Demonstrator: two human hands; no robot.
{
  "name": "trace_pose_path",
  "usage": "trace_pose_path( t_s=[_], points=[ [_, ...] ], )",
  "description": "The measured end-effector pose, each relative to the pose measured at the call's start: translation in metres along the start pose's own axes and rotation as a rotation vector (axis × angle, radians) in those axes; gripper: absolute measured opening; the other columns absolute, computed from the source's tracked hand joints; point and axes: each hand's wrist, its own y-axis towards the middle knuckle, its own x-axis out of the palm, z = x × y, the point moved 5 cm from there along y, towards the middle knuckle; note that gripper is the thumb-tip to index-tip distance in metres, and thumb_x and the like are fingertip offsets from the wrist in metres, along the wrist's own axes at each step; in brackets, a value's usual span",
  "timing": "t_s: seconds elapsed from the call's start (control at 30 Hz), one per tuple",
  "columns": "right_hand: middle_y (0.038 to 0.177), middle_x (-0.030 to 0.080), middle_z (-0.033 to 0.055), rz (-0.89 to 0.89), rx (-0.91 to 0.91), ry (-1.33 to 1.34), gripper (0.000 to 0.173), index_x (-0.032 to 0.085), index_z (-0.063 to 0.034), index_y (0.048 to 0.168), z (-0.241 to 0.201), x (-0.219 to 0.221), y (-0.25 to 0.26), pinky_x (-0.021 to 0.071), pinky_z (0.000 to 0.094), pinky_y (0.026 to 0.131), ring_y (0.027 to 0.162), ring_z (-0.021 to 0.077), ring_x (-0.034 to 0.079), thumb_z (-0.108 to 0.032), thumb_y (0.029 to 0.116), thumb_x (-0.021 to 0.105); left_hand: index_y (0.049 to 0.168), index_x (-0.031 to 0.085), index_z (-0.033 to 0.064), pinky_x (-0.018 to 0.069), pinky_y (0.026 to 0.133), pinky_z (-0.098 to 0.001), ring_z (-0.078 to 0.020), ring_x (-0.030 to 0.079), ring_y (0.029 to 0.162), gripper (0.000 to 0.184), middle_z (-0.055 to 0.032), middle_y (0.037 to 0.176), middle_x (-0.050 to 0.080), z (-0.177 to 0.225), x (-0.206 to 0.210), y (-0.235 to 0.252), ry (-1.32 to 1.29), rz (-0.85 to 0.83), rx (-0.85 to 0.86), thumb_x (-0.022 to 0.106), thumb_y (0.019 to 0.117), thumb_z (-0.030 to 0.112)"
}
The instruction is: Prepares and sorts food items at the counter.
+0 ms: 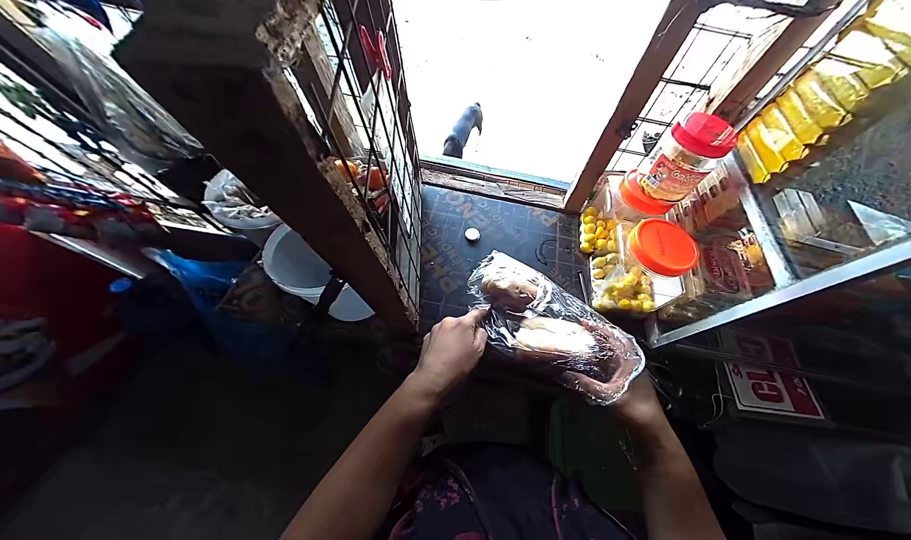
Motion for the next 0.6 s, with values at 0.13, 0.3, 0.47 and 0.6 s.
trace_pose_path(
  t_s=[0.13,0.3,0.47,0.6],
  points=[
    [0.135,0.061,0.0177,0.12,0.089,-0.082,0.095,0.05,0.0085,0.139,-0.004,-0.041,-0.037,0.0552,0.0276,0.101,0.12,0.0138,0.063,-0.029,0.0622,0.091,0.136,0.06,0.0077,0.0492,0.07,-0.0404,-0.0199,0.057,0.071,0.04,-0.0083,0.083,0.061,-0.006,0.005,-0.013,-0.231,-0.023,0.156,0.052,0.101,0.025],
    [0.133,0.062,0.0169,0.174,0.061,-0.139,0.092,0.052,0.0094,0.136,-0.002,-0.072,-0.062,0.054,0.024,0.101,0.12,0.0107,0.063,-0.029,0.0618,0.09,0.143,0.048,0.0077,0.04,0.057,-0.0191,-0.0019,0.043,0.061,0.065,0.0058,0.078,0.047,-0.021,0.017,-0.058,-0.495,-0.27,0.36,0.073,0.0835,0.016],
    [0.131,0.062,0.0204,0.181,0.021,-0.11,0.08,0.055,0.0101,0.133,-0.008,-0.033,-0.011,0.0563,0.0278,0.098,0.115,0.0149,0.066,-0.022,0.0675,0.088,0.148,0.052,0.0111,0.039,0.052,-0.0236,-0.0062,0.042,0.056,0.06,-0.0003,0.074,0.05,-0.019,0.025,-0.073,-0.412,-0.236,0.485,0.061,0.0894,0.001],
    [0.124,0.067,0.019,0.178,-0.017,-0.188,0.078,0.059,0.006,0.132,-0.019,0.002,0.007,0.0546,0.0374,0.101,0.113,0.0199,0.067,-0.029,0.0703,0.089,0.162,0.026,0.0091,0.0411,0.052,-0.0247,-0.0075,0.043,0.055,0.076,-0.0003,0.073,0.049,0.004,0.027,-0.061,-0.402,-0.116,0.464,0.056,0.0918,0.004]
  ],
)
